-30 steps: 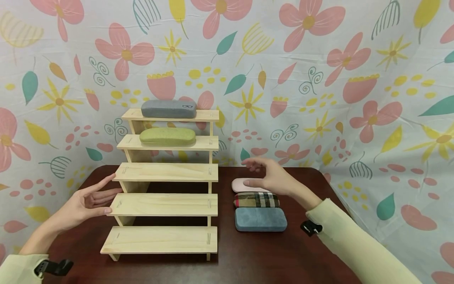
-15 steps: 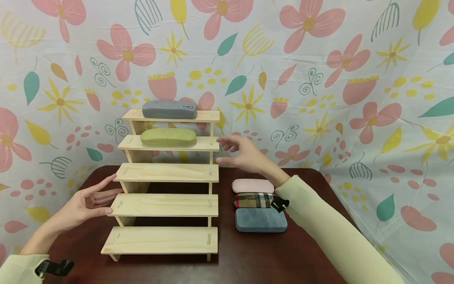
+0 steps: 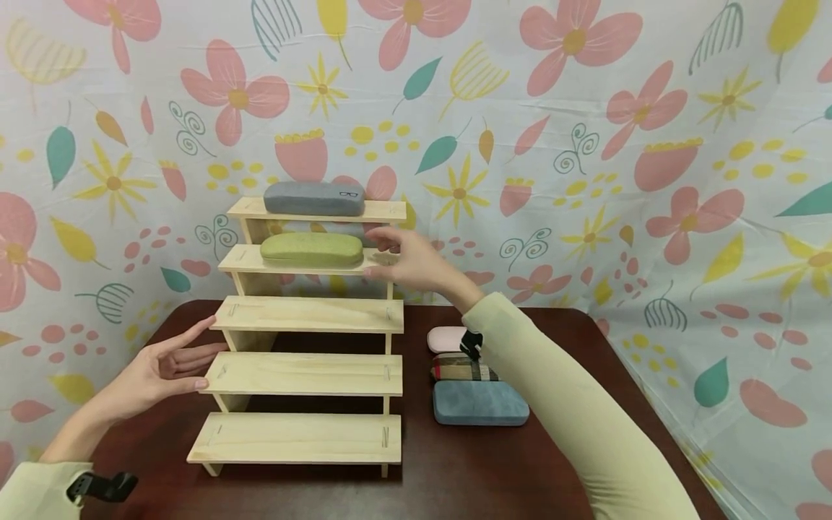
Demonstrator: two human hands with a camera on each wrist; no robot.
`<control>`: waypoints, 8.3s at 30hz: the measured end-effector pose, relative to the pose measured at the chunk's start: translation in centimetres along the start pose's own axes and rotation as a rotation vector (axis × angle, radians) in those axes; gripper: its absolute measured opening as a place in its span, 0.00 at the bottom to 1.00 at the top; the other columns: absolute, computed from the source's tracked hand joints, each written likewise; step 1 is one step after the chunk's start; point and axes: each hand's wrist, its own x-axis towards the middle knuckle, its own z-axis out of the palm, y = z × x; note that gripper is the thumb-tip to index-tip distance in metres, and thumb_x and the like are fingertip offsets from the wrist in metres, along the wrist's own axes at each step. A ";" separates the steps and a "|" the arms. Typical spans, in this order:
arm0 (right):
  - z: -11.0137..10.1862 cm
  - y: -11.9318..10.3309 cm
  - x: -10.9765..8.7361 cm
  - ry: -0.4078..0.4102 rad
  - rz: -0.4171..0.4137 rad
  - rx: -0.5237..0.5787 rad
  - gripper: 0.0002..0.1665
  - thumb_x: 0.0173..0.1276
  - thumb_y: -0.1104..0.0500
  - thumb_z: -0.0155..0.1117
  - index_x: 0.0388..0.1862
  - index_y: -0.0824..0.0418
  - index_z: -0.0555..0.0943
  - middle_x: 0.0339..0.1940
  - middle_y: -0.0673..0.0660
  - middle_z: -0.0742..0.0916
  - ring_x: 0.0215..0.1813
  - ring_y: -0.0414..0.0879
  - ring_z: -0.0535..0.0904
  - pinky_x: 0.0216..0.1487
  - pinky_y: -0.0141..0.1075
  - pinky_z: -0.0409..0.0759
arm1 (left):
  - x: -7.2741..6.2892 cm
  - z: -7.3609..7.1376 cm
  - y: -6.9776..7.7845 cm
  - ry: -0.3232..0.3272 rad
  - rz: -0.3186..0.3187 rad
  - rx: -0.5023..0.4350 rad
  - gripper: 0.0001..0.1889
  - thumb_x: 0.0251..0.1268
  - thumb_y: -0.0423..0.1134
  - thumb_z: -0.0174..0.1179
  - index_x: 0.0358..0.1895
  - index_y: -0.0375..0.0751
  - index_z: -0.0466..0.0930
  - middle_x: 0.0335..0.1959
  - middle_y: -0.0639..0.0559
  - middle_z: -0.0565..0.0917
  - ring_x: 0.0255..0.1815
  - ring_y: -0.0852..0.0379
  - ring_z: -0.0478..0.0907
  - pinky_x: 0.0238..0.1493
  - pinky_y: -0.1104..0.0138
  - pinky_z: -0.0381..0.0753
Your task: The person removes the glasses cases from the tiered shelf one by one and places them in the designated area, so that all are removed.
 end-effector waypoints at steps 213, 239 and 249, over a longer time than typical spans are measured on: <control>3.7 12.5 -33.1 -0.010 0.259 0.262 0.38 0.66 0.61 0.79 0.73 0.68 0.76 0.67 0.70 0.81 0.65 0.33 0.78 0.56 0.28 0.80 | -0.1 0.1 0.4 0.005 -0.017 0.001 0.49 0.67 0.14 0.62 0.87 0.37 0.46 0.72 0.51 0.77 0.71 0.58 0.76 0.50 0.58 0.88; 4.5 13.6 -33.6 0.057 0.160 0.198 0.36 0.63 0.64 0.81 0.69 0.64 0.79 0.62 0.58 0.81 0.60 0.35 0.79 0.56 0.23 0.76 | 0.0 0.1 0.2 -0.008 0.005 -0.008 0.49 0.66 0.14 0.62 0.86 0.35 0.46 0.74 0.49 0.75 0.72 0.56 0.75 0.50 0.57 0.88; 4.4 13.1 -33.6 0.092 0.215 0.094 0.36 0.61 0.63 0.83 0.67 0.66 0.80 0.60 0.65 0.81 0.55 0.39 0.80 0.51 0.29 0.81 | 0.0 0.1 0.4 -0.002 0.009 -0.002 0.49 0.66 0.14 0.62 0.86 0.35 0.47 0.73 0.47 0.76 0.72 0.56 0.75 0.50 0.58 0.88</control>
